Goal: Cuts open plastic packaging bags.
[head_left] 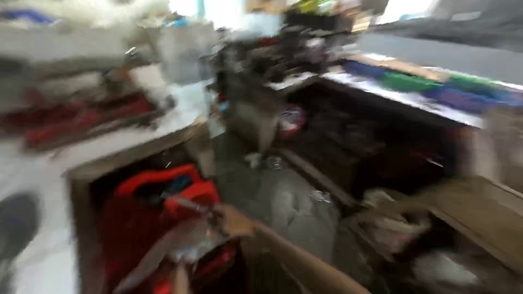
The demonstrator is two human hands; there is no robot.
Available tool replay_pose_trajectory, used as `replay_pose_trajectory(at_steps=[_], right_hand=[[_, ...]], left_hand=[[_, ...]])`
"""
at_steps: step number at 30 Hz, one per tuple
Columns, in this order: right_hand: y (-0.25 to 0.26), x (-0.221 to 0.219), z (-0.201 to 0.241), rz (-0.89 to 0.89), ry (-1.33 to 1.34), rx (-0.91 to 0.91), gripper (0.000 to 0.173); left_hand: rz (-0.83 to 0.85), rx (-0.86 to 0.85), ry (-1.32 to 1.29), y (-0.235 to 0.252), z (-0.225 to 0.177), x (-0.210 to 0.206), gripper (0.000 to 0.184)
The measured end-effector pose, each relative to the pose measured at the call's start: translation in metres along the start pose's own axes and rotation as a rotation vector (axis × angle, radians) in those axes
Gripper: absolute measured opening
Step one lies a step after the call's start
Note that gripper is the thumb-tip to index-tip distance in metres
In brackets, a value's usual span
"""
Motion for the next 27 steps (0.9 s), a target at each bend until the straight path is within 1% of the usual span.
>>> replay_pose_trajectory(at_steps=[2, 3, 5, 8, 10, 13, 14, 16, 17, 19, 20, 22, 24, 26, 27], right_hand=[[0.037, -0.039, 0.01, 0.181, -0.11, 0.002, 0.048], [0.05, -0.062, 0.012, 0.262, -0.177, 0.02, 0.045], [0.06, -0.097, 0.014, 0.408, -0.311, 0.052, 0.043], [0.067, -0.128, 0.002, 0.564, -0.49, 0.089, 0.041], [0.065, -0.134, 0.001, 0.604, -0.548, 0.096, 0.042], [0.073, -0.139, 0.001, 0.591, -0.641, 0.118, 0.043], [0.077, -0.14, -0.001, 0.611, -0.65, 0.117, 0.043], [0.087, -0.137, -0.003, 0.706, -0.564, 0.112, 0.041], [0.091, -0.133, -0.004, 0.773, -0.483, 0.107, 0.039], [0.095, -0.125, -0.007, 0.914, -0.335, 0.107, 0.038], [0.095, -0.121, -0.009, 0.966, -0.306, 0.11, 0.039], [0.098, -0.115, -0.015, 1.042, -0.292, 0.129, 0.04], [0.099, -0.111, -0.017, 1.105, -0.313, 0.162, 0.042], [0.1, -0.111, -0.015, 1.127, -0.323, 0.184, 0.04], [0.1, -0.113, -0.017, 1.109, -0.302, 0.189, 0.037]], left_hand=[[-0.13, 0.091, -0.006, -0.006, -0.001, 0.008, 0.035], [-0.149, 0.109, -0.017, -0.01, 0.002, 0.019, 0.033], [-0.185, 0.071, -0.066, -0.021, 0.013, 0.034, 0.025], [-0.21, -0.033, -0.162, -0.03, 0.028, 0.047, 0.026], [-0.235, -0.059, -0.185, -0.033, 0.037, 0.047, 0.025], [-0.294, -0.074, -0.207, -0.032, 0.044, 0.042, 0.023], [-0.324, -0.061, -0.232, -0.032, 0.043, 0.039, 0.021], [-0.379, -0.01, -0.337, -0.033, 0.036, 0.032, 0.007], [-0.401, 0.015, -0.402, -0.035, 0.032, 0.03, 0.008], [-0.405, 0.051, -0.499, -0.039, 0.025, 0.027, 0.027], [-0.387, 0.059, -0.533, -0.043, 0.023, 0.026, 0.031], [-0.367, 0.074, -0.583, -0.047, 0.016, 0.022, 0.03], [-0.343, 0.047, -0.556, -0.048, 0.012, 0.016, 0.023], [-0.29, -0.045, -0.451, -0.047, 0.016, 0.013, 0.026], [-0.277, -0.093, -0.362, -0.045, 0.019, 0.013, 0.028]])
Point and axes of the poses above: each hand's wrist, its own y-axis towards the middle knuckle, its own x-axis out of the back of the hand, z = x × y, the point moved 1 cm from there along y, towards the middle knuckle
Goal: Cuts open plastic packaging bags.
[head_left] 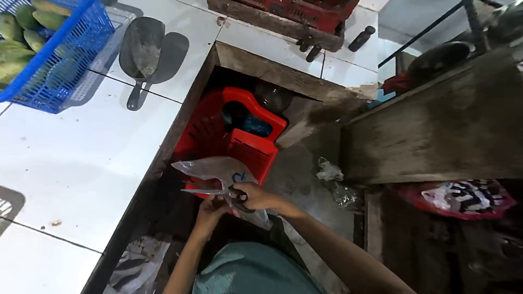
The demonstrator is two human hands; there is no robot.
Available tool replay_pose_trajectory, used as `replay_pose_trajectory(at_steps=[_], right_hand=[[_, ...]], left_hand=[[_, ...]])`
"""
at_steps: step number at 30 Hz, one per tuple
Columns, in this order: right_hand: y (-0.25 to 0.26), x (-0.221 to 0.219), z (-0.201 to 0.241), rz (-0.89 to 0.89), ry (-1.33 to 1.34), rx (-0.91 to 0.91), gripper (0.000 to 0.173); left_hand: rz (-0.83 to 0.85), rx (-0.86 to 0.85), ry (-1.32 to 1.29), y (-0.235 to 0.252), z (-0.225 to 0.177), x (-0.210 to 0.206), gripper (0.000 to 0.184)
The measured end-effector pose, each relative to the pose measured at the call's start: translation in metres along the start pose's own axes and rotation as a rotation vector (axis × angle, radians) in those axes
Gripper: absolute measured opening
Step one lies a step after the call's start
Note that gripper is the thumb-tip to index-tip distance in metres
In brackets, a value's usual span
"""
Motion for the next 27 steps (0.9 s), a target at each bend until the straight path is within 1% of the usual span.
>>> replay_pose_trajectory(at_steps=[2, 4, 5, 8, 10, 11, 13, 14, 17, 18, 20, 22, 24, 25, 27], right_hand=[[0.003, -0.004, -0.003, -0.075, 0.043, 0.001, 0.028], [0.005, -0.006, -0.003, -0.129, 0.047, -0.007, 0.024], [0.007, -0.005, -0.003, -0.124, 0.024, -0.008, 0.024], [0.008, -0.001, 0.008, -0.043, -0.132, 0.003, 0.027], [0.007, 0.003, 0.022, -0.007, -0.284, -0.033, 0.033], [0.005, 0.007, 0.026, -0.034, -0.342, -0.048, 0.034], [0.004, 0.025, 0.027, -0.207, -0.411, -0.036, 0.035], [0.008, 0.04, 0.021, -0.304, -0.421, -0.047, 0.037], [0.007, 0.094, 0.002, -0.621, -0.417, -0.077, 0.04], [0.002, 0.116, -0.004, -0.697, -0.41, -0.089, 0.038], [-0.011, 0.15, -0.008, -0.76, -0.357, -0.109, 0.031], [-0.021, 0.16, -0.001, -0.743, -0.303, -0.071, 0.029], [-0.023, 0.14, 0.012, -0.652, -0.212, -0.023, 0.039], [-0.018, 0.121, 0.018, -0.58, -0.155, -0.001, 0.046], [-0.001, 0.077, 0.024, -0.416, -0.096, 0.0, 0.053]], left_hand=[[0.009, -0.084, 0.156, 0.001, 0.001, -0.002, 0.033], [-0.015, -0.127, 0.271, -0.001, -0.002, -0.007, 0.039], [-0.042, -0.141, 0.334, -0.002, -0.004, -0.01, 0.037], [-0.156, -0.139, 0.539, -0.01, -0.009, -0.019, 0.021], [-0.18, -0.082, 0.61, -0.014, -0.014, -0.021, 0.02], [-0.177, -0.053, 0.625, -0.015, -0.013, -0.019, 0.022], [-0.177, 0.032, 0.622, -0.016, -0.014, -0.014, 0.028], [-0.194, 0.068, 0.599, -0.017, -0.013, -0.011, 0.026], [-0.272, 0.126, 0.394, -0.025, 0.0, 0.004, 0.022], [-0.297, 0.13, 0.321, -0.026, 0.003, 0.006, 0.022], [-0.326, 0.148, 0.26, -0.026, 0.002, 0.007, 0.022], [-0.357, 0.142, 0.3, -0.02, -0.004, 0.004, 0.018], [-0.362, 0.132, 0.446, -0.013, -0.013, 0.001, 0.016], [-0.329, 0.145, 0.534, -0.008, -0.019, 0.0, 0.022], [-0.254, 0.245, 0.747, 0.001, -0.036, -0.006, 0.039]])
Point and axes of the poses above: each hand's wrist, its own y-axis towards the middle knuckle, its own x-axis out of the back of the hand, z = x × y, the point moved 1 cm from there along y, towards the middle knuckle
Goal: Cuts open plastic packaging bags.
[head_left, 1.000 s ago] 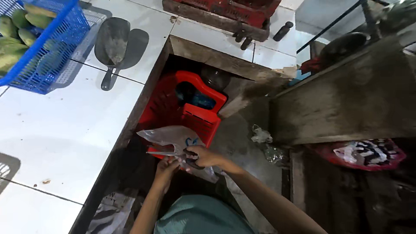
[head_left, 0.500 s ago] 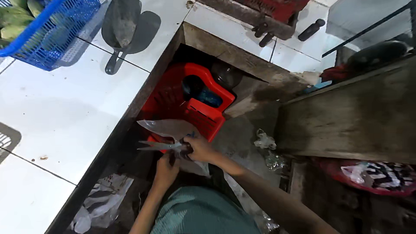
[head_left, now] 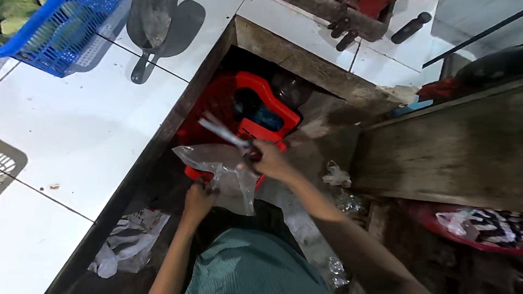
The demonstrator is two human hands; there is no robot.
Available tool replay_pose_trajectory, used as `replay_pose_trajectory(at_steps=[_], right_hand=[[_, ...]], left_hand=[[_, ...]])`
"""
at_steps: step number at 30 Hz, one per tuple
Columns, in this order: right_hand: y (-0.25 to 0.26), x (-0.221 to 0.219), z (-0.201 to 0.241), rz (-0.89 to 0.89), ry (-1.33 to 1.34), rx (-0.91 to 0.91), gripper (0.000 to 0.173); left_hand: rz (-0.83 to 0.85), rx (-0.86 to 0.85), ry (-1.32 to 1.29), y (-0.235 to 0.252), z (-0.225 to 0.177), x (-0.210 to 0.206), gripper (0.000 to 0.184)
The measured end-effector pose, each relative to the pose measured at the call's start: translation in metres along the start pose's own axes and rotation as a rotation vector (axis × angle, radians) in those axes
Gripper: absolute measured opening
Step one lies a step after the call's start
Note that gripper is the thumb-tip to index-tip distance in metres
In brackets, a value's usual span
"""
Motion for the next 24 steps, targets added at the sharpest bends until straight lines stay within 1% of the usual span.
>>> replay_pose_trajectory(at_steps=[2, 3, 5, 6, 8, 10, 11, 13, 16, 20, 24], right_hand=[[0.003, -0.042, 0.01, 0.156, -0.087, -0.032, 0.051], [0.005, -0.056, 0.018, 0.221, -0.176, -0.056, 0.047], [0.008, -0.072, 0.034, 0.31, -0.378, -0.101, 0.042], [0.009, -0.075, 0.038, 0.32, -0.433, -0.108, 0.041], [0.014, -0.071, 0.034, 0.254, -0.448, -0.088, 0.042], [0.022, -0.055, 0.015, 0.125, -0.394, -0.113, 0.045], [0.028, -0.045, 0.003, 0.063, -0.354, -0.14, 0.043], [0.034, -0.038, -0.02, -0.034, -0.254, -0.149, 0.034], [0.038, -0.032, -0.025, -0.087, -0.222, -0.116, 0.033], [0.05, -0.027, -0.026, -0.127, -0.239, -0.054, 0.032], [0.058, -0.02, -0.02, -0.142, -0.275, -0.058, 0.032]], left_hand=[[0.074, 0.084, 0.3, 0.002, -0.023, 0.003, 0.049], [0.102, 0.111, 0.424, 0.004, -0.032, 0.001, 0.049], [0.131, 0.14, 0.568, 0.008, -0.039, -0.004, 0.044], [0.12, 0.139, 0.559, 0.01, -0.035, -0.006, 0.041], [0.059, 0.065, 0.395, 0.013, -0.018, -0.001, 0.036], [0.037, -0.003, 0.213, 0.012, 0.007, 0.004, 0.031], [0.027, -0.003, 0.129, 0.009, 0.019, 0.004, 0.033], [0.006, 0.038, -0.042, -0.002, 0.035, -0.002, 0.035], [-0.035, 0.079, -0.228, -0.009, 0.038, -0.012, 0.033], [-0.037, 0.095, -0.269, -0.013, 0.032, -0.015, 0.032], [0.024, 0.052, -0.232, -0.006, 0.028, -0.01, 0.032]])
Point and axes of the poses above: each hand's wrist, its own y-axis towards the middle knuckle, its own x-axis out of the back of the hand, z = x × y, the point moved 1 cm from there along y, towards the middle knuckle
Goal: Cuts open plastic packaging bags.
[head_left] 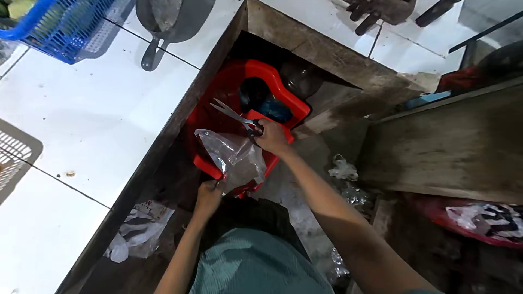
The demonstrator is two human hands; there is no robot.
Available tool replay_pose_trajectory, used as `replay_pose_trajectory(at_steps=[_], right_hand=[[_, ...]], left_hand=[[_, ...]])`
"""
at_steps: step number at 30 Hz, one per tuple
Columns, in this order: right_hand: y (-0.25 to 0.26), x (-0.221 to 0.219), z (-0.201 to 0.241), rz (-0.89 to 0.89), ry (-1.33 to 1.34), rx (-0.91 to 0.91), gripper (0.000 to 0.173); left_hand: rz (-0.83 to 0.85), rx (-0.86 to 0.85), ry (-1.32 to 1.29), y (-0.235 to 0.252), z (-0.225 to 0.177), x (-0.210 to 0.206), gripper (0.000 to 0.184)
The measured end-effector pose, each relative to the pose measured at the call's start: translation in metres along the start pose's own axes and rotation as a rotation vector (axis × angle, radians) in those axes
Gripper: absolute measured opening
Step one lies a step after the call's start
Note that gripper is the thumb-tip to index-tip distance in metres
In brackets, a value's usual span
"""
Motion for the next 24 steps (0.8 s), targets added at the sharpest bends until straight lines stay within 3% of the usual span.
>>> replay_pose_trajectory(at_steps=[7, 10, 14, 16, 19, 21, 24], right_hand=[[-0.022, 0.014, 0.003, 0.176, 0.087, -0.06, 0.025], [-0.052, 0.027, -0.002, 0.235, 0.352, -0.134, 0.025], [-0.128, 0.061, 0.012, 0.307, 0.716, -0.213, 0.019], [-0.165, 0.076, 0.014, 0.427, 0.717, -0.208, 0.032], [-0.205, 0.082, 0.016, 0.684, 0.648, -0.317, 0.058], [-0.217, 0.077, 0.023, 0.831, 0.603, -0.371, 0.057], [-0.215, 0.064, 0.042, 0.939, 0.525, -0.518, 0.038]], left_hand=[[0.178, -0.015, 0.112, 0.012, 0.007, 0.02, 0.027], [0.231, -0.044, 0.21, 0.017, 0.002, 0.029, 0.039], [0.251, -0.047, 0.215, 0.03, -0.009, 0.03, 0.059], [0.237, -0.056, 0.215, 0.035, -0.018, 0.026, 0.054], [0.168, -0.123, 0.168, 0.048, -0.019, 0.014, 0.031], [0.155, -0.157, 0.087, 0.048, -0.016, 0.013, 0.022], [0.171, -0.171, 0.112, 0.037, -0.012, 0.019, 0.022]])
Point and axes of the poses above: each hand's wrist, its own y-axis towards the middle knuckle, its own x-axis out of the back of the hand, z = x × y, the point moved 1 cm from there along y, towards the middle knuckle
